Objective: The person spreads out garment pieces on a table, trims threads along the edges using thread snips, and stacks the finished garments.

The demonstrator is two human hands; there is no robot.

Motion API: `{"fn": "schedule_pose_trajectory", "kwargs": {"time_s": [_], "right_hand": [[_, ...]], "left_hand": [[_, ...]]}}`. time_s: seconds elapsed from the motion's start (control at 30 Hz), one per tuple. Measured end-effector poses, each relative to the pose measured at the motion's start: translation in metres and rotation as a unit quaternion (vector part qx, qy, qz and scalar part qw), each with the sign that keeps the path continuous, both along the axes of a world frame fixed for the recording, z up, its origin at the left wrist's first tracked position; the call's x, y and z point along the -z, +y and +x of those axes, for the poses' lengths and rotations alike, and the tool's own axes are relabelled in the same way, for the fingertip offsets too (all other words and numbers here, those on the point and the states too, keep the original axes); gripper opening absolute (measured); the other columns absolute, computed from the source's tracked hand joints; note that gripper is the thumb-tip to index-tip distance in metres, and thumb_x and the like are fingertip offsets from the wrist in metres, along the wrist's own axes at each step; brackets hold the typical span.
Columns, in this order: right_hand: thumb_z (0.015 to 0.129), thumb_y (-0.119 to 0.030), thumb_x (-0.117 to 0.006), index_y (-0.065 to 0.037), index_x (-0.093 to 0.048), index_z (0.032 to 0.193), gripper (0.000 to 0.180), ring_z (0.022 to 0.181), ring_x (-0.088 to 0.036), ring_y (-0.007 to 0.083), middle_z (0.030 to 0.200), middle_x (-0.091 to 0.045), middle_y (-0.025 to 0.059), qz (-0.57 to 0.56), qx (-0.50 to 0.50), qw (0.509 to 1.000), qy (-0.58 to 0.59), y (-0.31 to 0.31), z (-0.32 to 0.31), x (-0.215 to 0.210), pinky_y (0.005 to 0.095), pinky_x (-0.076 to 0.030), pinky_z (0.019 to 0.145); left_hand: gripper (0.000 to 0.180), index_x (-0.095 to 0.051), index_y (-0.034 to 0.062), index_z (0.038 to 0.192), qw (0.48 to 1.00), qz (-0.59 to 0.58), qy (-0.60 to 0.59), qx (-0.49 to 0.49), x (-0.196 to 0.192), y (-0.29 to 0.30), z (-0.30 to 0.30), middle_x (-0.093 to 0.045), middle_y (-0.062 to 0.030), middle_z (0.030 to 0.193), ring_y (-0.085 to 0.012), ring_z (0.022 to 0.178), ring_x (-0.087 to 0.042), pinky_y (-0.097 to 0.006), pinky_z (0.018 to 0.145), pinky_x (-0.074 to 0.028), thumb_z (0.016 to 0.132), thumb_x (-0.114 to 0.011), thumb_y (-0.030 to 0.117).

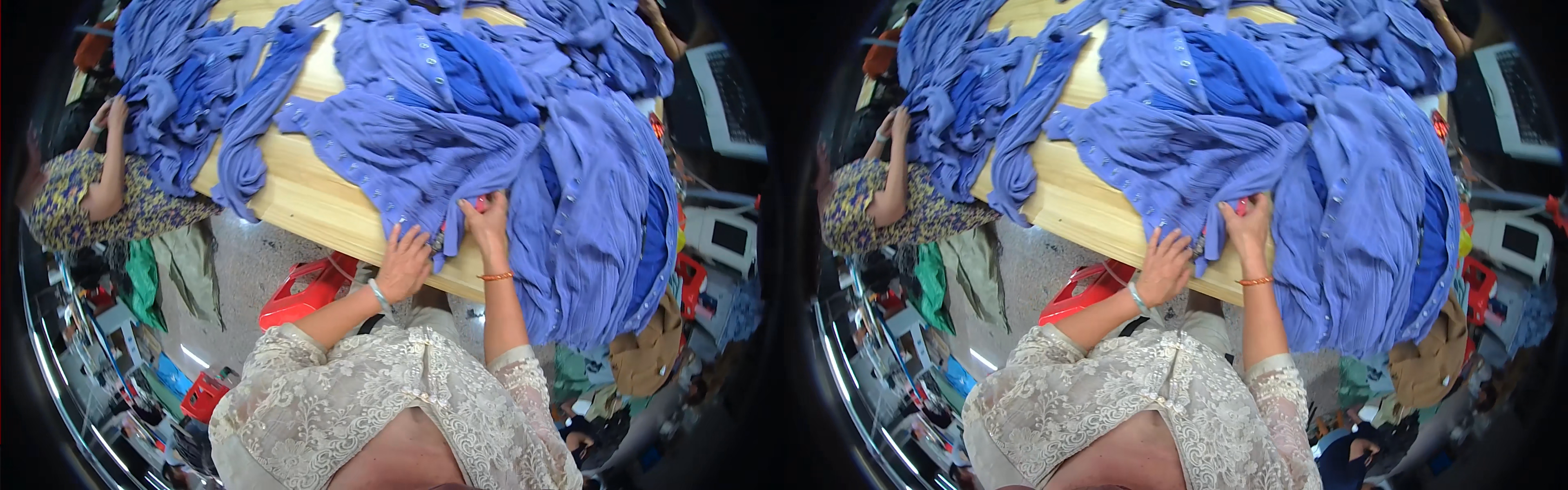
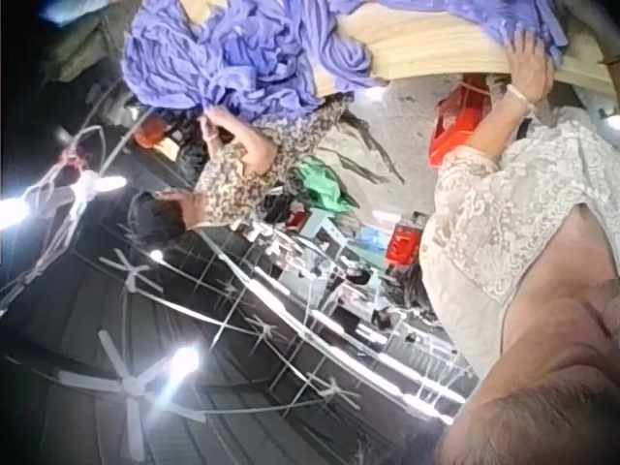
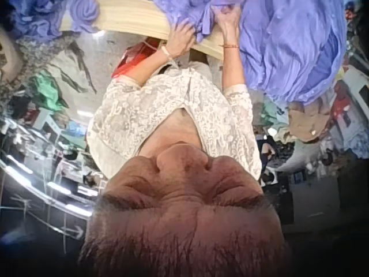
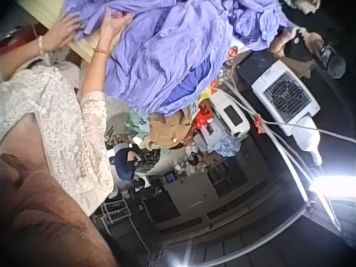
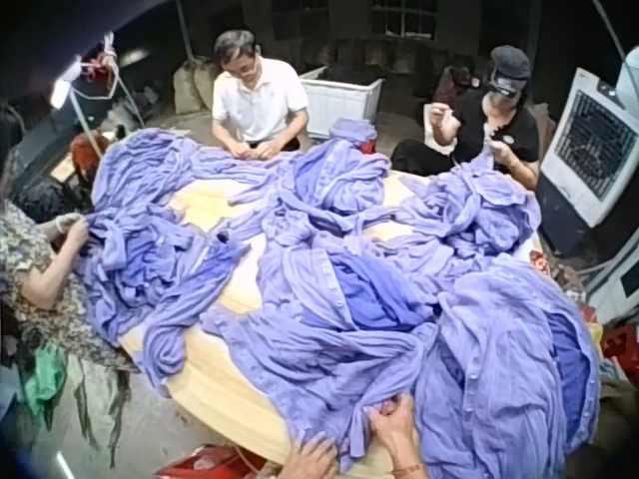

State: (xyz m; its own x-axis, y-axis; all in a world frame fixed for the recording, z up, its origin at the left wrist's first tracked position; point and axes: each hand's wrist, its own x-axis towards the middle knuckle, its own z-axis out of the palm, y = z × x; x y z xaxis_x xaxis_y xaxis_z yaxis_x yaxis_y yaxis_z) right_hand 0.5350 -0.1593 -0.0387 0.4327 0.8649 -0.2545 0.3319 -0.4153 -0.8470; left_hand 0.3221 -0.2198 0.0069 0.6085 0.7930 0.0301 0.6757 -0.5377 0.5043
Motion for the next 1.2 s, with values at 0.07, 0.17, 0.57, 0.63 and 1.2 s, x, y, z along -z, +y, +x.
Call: {"fn": "schedule_pose_trajectory", "kwargs": {"time_s": [0.07,0.17,0.57,0.63,1.2], "right_hand": [[0.074,-0.02,-0.083,0.0,-0.056,0.109,0.048,0.065,-0.062,0.0141,0.086,-0.066,0.0034,-0.077,0.034,0.986,0.141,-0.003,0.008,0.003,0.0275,-0.053,0.059],[0.083,-0.023,-0.077,-0.013,-0.057,0.102,0.03,0.053,-0.047,0.0037,0.069,-0.051,-0.0051,-0.175,0.069,0.939,0.288,-0.009,0.005,-0.041,0.0194,-0.038,0.04],[0.097,-0.037,-0.057,-0.005,-0.054,0.118,0.038,0.063,-0.05,0.0048,0.075,-0.054,-0.0038,-0.022,0.047,0.93,0.363,-0.07,0.006,-0.115,0.0242,-0.045,0.055],[0.099,-0.038,-0.052,-0.003,-0.055,0.123,0.043,0.078,-0.056,0.0068,0.093,-0.062,-0.0008,0.002,0.033,0.945,0.324,-0.096,0.033,-0.095,0.0219,-0.044,0.07],[0.085,-0.039,-0.07,0.001,-0.065,0.067,0.044,0.055,-0.062,0.0298,0.06,-0.064,0.0144,-0.243,-0.082,0.945,-0.202,-0.109,0.027,-0.175,0.0397,-0.046,0.055]], "left_hand": [[0.036,-0.059,0.0041,0.101,0.998,-0.014,-0.054,-0.036,-0.001,-0.001,0.01,-0.054,-0.013,0.113,-0.0318,0.118,-0.044,-0.049,0.103,-0.027,0.072,-0.072,0.02],[0.039,-0.057,0.0038,0.104,0.997,-0.045,-0.03,-0.056,-0.005,-0.004,0.013,-0.055,-0.0129,0.11,-0.0305,0.113,-0.046,-0.045,0.093,-0.032,0.072,-0.073,0.021],[0.037,-0.049,0.0052,0.115,0.782,-0.549,-0.291,-0.043,-0.018,-0.033,0.029,-0.049,-0.0061,0.07,-0.0191,0.065,-0.049,-0.034,0.063,-0.042,0.096,-0.057,0.035],[0.032,-0.049,0.005,0.116,0.786,-0.527,-0.322,-0.013,-0.039,-0.034,0.032,-0.047,-0.004,0.072,-0.0154,0.067,-0.045,-0.032,0.064,-0.041,0.099,-0.052,0.032],[0.036,-0.044,0.0042,0.126,0.834,-0.485,-0.264,0.014,-0.045,-0.06,0.068,-0.056,-0.0171,0.073,-0.0347,0.069,-0.059,-0.041,0.065,-0.046,0.098,-0.049,0.027]]}}
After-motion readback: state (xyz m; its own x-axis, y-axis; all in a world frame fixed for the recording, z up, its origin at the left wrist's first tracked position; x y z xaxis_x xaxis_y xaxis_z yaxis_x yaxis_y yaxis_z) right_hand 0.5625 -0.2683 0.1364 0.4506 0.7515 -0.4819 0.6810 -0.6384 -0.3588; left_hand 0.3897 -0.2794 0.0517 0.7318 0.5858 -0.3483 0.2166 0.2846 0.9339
